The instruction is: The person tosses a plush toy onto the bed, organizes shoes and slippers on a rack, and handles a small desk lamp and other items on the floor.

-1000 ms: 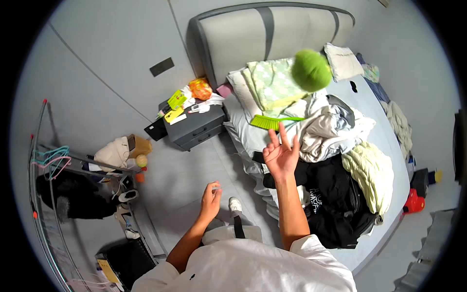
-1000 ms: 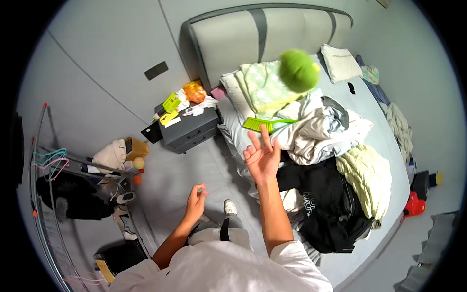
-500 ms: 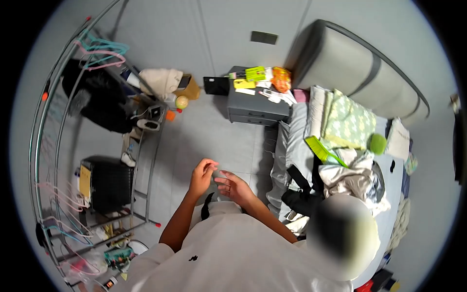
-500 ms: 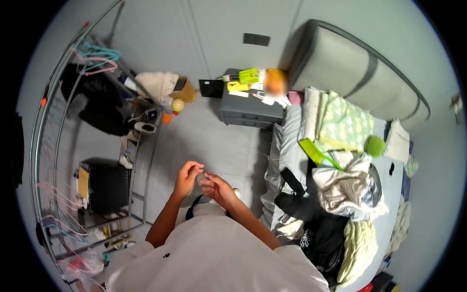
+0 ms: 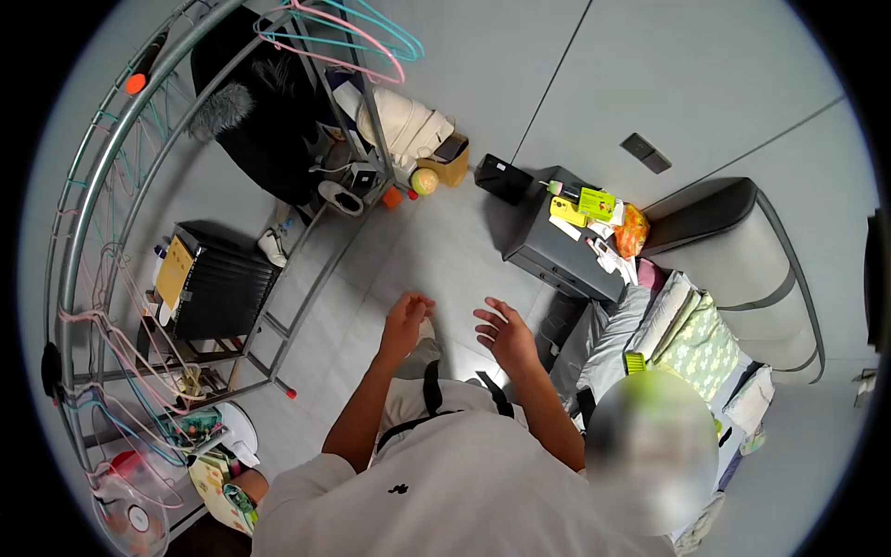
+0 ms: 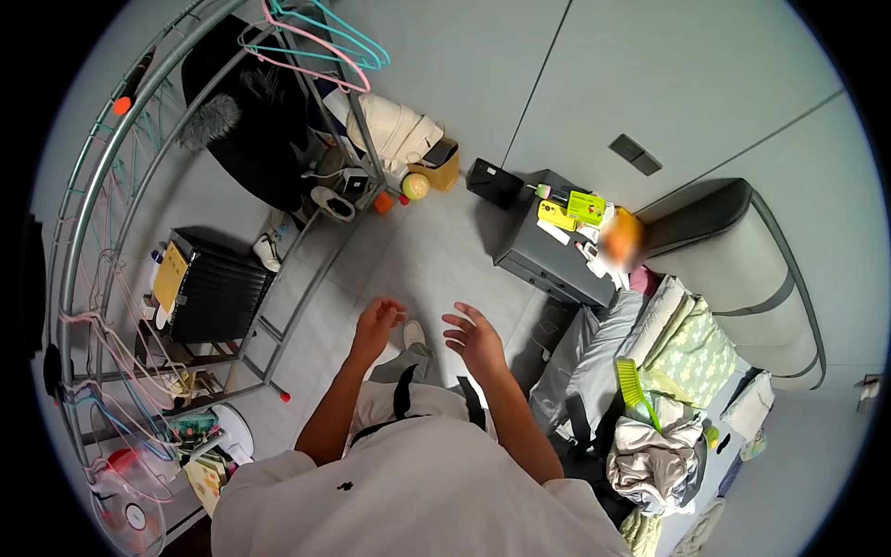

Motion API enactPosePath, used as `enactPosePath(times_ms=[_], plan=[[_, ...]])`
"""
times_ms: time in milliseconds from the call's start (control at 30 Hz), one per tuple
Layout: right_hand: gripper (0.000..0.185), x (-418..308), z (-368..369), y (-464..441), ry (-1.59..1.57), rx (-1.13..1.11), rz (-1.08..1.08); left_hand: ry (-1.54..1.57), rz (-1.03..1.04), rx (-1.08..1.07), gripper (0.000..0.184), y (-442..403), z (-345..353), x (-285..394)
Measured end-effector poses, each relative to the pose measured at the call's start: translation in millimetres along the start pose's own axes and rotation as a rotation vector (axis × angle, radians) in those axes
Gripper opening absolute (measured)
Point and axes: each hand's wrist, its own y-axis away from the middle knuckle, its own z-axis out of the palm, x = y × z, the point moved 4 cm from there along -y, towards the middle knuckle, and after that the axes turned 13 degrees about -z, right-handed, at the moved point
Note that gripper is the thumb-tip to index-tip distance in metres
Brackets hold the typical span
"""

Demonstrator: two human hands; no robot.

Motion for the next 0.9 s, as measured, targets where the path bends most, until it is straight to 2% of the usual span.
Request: enactPosePath(times_ms=[100, 233, 367, 500, 633, 700, 833, 900], plan=[[0.047, 2, 17, -38, 0.062, 0.021, -0.002, 0.057, -0.018, 0.026, 0.017, -36, -30, 11], [0.048, 19, 34, -78, 0.000, 0.072, 0.021, -0.075, 0.030, 0.065, 0.015, -76, -52, 28], [0.041, 47, 35, -119, -0.035, 0.142, 0.062, -0.168, -0.097, 0.085, 0.015, -119, -53, 17], [0.038, 79, 9, -171, -0.032, 0.250, 0.091, -0.349, -0.216, 0.106, 0.019, -173, -43, -29], [0.037, 128, -46, -234, -0.011, 0.361, 0.147, -0.439, -0.229, 0.193, 0.026, -255, -33, -113], [0.035, 162, -77, -277, -0.004, 0.428, 0.196, -0.388, -0.301, 0.204, 0.035, -303, -27, -163], [0.033, 220, -134, -368, 0.050, 0.447, 0.246, -0.425, -0.369, 0.216, 0.038, -405, -6, -213], [0.033, 247, -163, -416, 0.090, 0.447, 0.240, -0.525, -0.382, 0.260, 0.041, -452, -14, -264]])
